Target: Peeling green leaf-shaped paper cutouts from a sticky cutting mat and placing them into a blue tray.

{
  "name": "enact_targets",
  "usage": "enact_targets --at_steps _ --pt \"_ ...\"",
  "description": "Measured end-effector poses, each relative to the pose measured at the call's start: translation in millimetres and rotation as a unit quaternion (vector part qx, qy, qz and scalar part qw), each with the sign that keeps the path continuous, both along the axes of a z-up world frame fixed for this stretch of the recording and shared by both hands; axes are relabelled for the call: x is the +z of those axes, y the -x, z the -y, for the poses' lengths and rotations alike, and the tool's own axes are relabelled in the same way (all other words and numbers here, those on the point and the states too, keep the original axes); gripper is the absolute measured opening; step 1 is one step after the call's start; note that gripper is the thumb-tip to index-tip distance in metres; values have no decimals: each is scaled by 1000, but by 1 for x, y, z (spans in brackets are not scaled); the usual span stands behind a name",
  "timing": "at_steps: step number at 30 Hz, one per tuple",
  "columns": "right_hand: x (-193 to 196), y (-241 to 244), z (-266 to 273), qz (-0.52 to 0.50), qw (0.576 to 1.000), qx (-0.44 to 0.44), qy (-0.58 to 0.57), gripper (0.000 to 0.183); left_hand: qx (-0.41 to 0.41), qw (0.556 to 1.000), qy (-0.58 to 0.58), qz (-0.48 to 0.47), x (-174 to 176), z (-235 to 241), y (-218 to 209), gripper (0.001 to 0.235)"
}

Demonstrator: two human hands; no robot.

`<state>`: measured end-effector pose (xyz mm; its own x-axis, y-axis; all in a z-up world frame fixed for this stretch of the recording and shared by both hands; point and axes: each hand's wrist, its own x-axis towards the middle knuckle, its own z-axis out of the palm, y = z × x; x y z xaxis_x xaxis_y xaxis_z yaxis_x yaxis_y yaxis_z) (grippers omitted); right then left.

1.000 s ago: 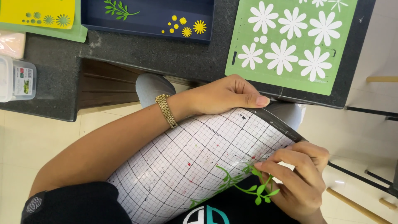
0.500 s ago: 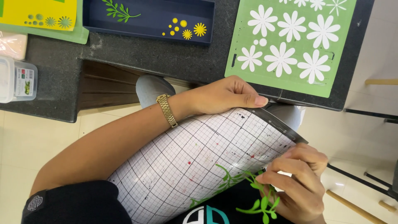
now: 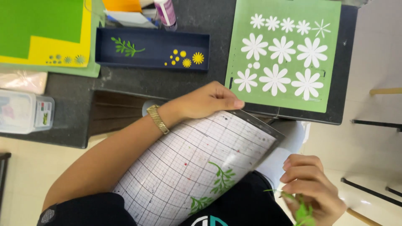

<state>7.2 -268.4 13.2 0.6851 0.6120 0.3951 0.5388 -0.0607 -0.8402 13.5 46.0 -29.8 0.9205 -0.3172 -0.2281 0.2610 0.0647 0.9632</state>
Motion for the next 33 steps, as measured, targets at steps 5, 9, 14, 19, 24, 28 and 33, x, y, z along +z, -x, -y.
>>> enact_targets --at_steps 5,9,14,19,24,28,33 --pt "-47 -24 12 -221 964 -62 -132 12 32 974 -209 81 19 -60 -10 53" --pt "-92 -47 14 -470 848 -121 -213 16 78 934 -339 83 46 -112 -11 54" --pt "-119 -57 10 -550 784 -202 -207 18 147 877 -422 173 96 -162 -8 52" --pt "-120 -65 12 -579 745 -263 -200 43 302 828 -418 219 135 -189 0 30" --pt "-107 -82 26 -601 698 -318 -223 40 420 752 -401 310 93 -178 -18 62" --pt "-96 -93 58 -524 699 -342 -346 22 464 765 -411 175 -17 -161 -31 53" --pt "-57 -96 82 -452 746 -372 -317 24 516 832 -204 17 -108 -107 -58 35"
